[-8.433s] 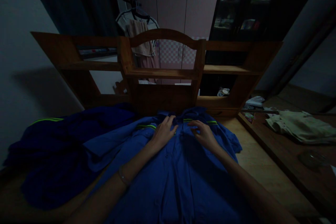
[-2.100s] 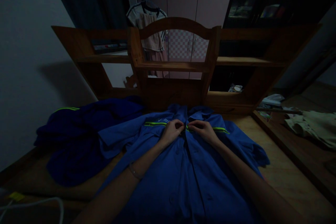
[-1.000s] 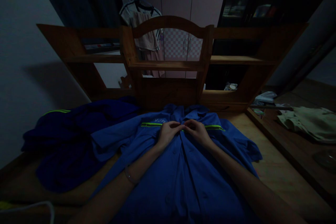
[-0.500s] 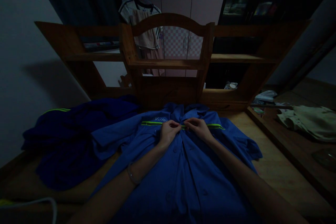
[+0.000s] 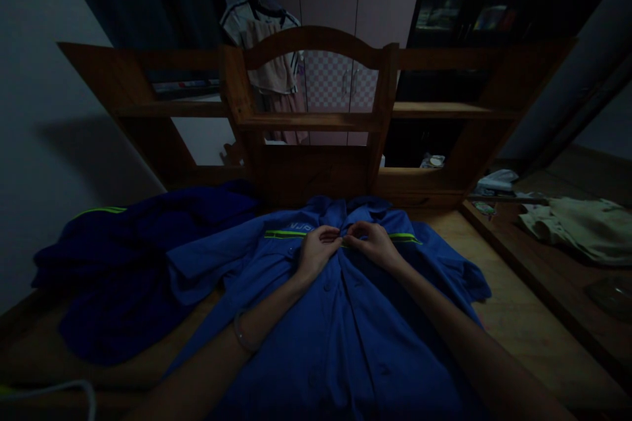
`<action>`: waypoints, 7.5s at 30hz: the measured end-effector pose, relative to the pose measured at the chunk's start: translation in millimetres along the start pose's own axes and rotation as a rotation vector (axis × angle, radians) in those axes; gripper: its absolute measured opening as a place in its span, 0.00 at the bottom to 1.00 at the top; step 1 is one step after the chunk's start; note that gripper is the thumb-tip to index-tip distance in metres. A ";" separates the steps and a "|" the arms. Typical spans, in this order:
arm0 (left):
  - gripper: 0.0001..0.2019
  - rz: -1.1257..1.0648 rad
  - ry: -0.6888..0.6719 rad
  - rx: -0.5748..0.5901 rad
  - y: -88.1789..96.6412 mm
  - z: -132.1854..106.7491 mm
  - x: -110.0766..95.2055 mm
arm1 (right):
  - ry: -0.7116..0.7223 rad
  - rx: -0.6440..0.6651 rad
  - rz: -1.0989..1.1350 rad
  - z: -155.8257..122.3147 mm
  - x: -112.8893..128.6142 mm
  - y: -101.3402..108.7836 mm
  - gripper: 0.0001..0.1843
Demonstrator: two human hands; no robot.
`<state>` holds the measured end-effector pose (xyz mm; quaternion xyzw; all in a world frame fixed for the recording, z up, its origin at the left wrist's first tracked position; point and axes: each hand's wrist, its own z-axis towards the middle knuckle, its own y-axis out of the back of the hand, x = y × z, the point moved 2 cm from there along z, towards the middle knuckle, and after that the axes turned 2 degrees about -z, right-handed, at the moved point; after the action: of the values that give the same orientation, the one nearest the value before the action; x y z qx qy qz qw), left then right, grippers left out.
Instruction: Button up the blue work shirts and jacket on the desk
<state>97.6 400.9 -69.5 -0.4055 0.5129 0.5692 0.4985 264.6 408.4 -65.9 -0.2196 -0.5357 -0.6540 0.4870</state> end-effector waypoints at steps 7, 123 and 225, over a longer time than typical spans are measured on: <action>0.11 0.118 -0.022 0.026 6.3 5.3 7.7 | -0.054 0.009 0.086 -1.5 1.7 0.0 0.09; 0.10 0.530 -0.194 0.212 50.3 -31.4 -55.1 | 0.227 -0.005 -0.253 -52.0 69.0 34.6 0.07; 0.13 0.072 0.068 0.515 42.0 -41.5 -35.0 | -0.203 0.138 0.474 -60.7 29.0 -4.6 0.19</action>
<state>60.3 355.6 -34.0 -0.2655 0.6714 0.4234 0.5473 262.4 341.1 -64.8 -0.3698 -0.5587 -0.4582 0.5841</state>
